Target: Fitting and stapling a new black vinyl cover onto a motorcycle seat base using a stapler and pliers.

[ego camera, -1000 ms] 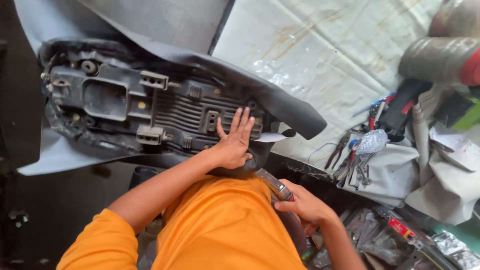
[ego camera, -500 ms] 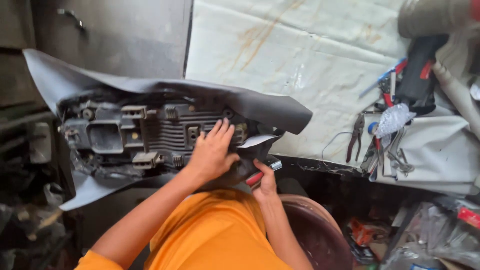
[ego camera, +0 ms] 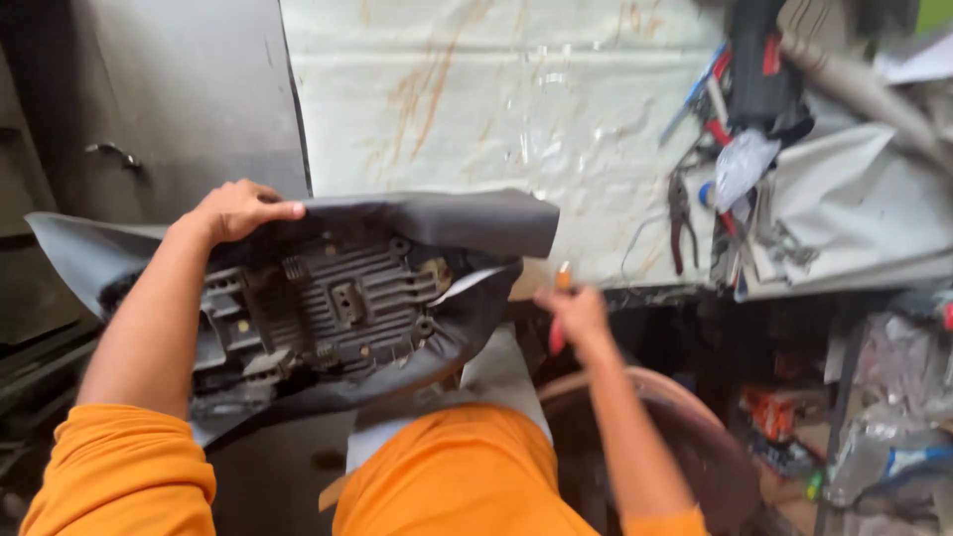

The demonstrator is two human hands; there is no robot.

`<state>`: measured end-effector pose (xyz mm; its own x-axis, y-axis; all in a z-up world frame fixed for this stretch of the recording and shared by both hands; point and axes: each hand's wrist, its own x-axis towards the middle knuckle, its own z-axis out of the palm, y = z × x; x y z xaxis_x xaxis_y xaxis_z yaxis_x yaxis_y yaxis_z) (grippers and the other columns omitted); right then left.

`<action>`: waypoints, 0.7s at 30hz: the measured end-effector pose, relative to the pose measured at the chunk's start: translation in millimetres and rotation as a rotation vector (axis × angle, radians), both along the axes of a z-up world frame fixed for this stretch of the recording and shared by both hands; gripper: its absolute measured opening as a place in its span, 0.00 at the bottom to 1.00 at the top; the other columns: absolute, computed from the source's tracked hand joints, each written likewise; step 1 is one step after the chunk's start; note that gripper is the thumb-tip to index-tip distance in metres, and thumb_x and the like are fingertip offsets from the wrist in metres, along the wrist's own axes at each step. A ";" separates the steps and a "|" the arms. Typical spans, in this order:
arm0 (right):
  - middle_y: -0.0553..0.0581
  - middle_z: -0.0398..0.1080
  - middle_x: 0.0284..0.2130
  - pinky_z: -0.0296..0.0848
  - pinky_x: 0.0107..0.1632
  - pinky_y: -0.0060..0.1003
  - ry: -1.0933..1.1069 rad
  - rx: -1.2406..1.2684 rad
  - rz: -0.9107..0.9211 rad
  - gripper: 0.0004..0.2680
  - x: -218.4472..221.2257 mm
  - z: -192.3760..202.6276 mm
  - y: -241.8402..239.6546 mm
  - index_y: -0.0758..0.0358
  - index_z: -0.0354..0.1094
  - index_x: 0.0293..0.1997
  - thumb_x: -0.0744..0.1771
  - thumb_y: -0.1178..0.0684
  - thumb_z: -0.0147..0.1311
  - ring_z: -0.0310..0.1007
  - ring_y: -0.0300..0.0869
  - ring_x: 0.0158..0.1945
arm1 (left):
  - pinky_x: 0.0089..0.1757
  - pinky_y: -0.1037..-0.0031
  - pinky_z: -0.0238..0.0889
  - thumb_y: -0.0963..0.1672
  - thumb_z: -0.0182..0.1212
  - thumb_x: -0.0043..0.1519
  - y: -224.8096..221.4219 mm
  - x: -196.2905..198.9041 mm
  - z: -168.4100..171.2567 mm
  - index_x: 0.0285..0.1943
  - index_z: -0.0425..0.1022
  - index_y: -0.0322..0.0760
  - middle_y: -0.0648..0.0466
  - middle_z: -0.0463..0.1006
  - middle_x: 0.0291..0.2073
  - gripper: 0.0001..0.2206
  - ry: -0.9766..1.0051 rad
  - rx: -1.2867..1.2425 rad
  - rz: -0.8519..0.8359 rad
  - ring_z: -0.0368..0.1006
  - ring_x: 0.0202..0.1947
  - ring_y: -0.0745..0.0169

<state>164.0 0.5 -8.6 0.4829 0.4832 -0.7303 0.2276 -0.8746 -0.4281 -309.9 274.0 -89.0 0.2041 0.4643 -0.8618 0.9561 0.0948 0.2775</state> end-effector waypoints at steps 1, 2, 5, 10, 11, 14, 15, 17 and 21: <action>0.58 0.80 0.34 0.74 0.42 0.37 0.005 -0.010 -0.003 0.17 19.9 -10.6 -1.2 0.68 0.75 0.39 0.57 0.46 0.71 0.78 0.43 0.35 | 0.62 0.52 0.60 0.67 0.60 0.48 -6.3 5.1 5.3 0.63 0.80 0.44 0.41 0.77 0.61 0.41 0.005 -0.010 -0.003 0.68 0.64 0.36; 0.62 0.78 0.36 0.73 0.44 0.42 -0.210 -0.008 0.130 0.19 38.7 -20.5 -3.0 0.69 0.74 0.42 0.58 0.43 0.72 0.77 0.49 0.39 | 0.61 0.51 0.61 0.68 0.58 0.49 -12.7 9.2 11.7 0.62 0.81 0.46 0.40 0.79 0.59 0.40 0.047 0.011 0.012 0.70 0.63 0.35; 0.67 0.76 0.43 0.72 0.49 0.48 -0.656 0.223 0.450 0.22 58.1 -19.0 -10.8 0.71 0.72 0.49 0.60 0.42 0.71 0.75 0.57 0.46 | 0.59 0.50 0.62 0.69 0.54 0.49 -12.1 7.4 8.4 0.60 0.82 0.50 0.40 0.80 0.56 0.40 0.098 0.062 0.026 0.71 0.60 0.34; 0.61 0.78 0.45 0.76 0.53 0.42 0.086 0.157 0.356 0.21 -38.3 5.2 -68.3 0.67 0.73 0.50 0.59 0.43 0.67 0.79 0.48 0.49 | 0.56 0.50 0.64 0.70 0.54 0.49 -8.5 11.1 4.3 0.57 0.84 0.49 0.40 0.81 0.53 0.39 0.060 0.092 0.035 0.73 0.58 0.34; 0.61 0.72 0.53 0.70 0.58 0.43 0.491 0.228 0.356 0.24 -70.5 -11.8 -90.2 0.68 0.65 0.58 0.62 0.43 0.65 0.72 0.45 0.56 | 0.56 0.50 0.64 0.70 0.54 0.49 -9.0 10.7 5.0 0.57 0.84 0.48 0.40 0.82 0.51 0.40 0.079 0.080 0.034 0.74 0.57 0.35; 0.66 0.72 0.55 0.66 0.60 0.47 0.883 0.130 0.324 0.25 -151.4 -74.4 -146.8 0.73 0.65 0.61 0.67 0.40 0.62 0.68 0.42 0.56 | 0.55 0.51 0.65 0.71 0.54 0.48 -15.1 10.0 15.6 0.55 0.85 0.44 0.37 0.83 0.49 0.41 0.117 0.118 0.036 0.75 0.56 0.34; 0.72 0.78 0.49 0.70 0.56 0.50 0.860 -0.029 0.307 0.23 -176.1 -96.5 -163.2 0.75 0.74 0.56 0.69 0.37 0.60 0.71 0.41 0.48 | 0.55 0.51 0.65 0.71 0.55 0.48 -18.2 8.9 23.1 0.54 0.85 0.40 0.35 0.82 0.47 0.43 0.128 0.164 0.035 0.75 0.55 0.33; 0.63 0.77 0.50 0.70 0.59 0.46 1.080 0.014 -0.037 0.22 -180.0 -37.2 -112.2 0.68 0.72 0.57 0.68 0.36 0.57 0.72 0.41 0.52 | 0.52 0.52 0.67 0.72 0.54 0.47 -15.1 11.3 56.4 0.52 0.85 0.39 0.35 0.83 0.45 0.45 0.169 0.216 0.013 0.76 0.52 0.35; 0.58 0.77 0.46 0.72 0.56 0.46 1.261 0.108 -0.502 0.19 -154.9 -3.6 -44.5 0.62 0.71 0.54 0.69 0.36 0.52 0.76 0.47 0.50 | 0.37 0.59 0.72 0.74 0.45 0.45 7.9 25.2 175.1 0.52 0.84 0.36 0.38 0.85 0.37 0.50 0.341 0.462 -0.071 0.82 0.40 0.44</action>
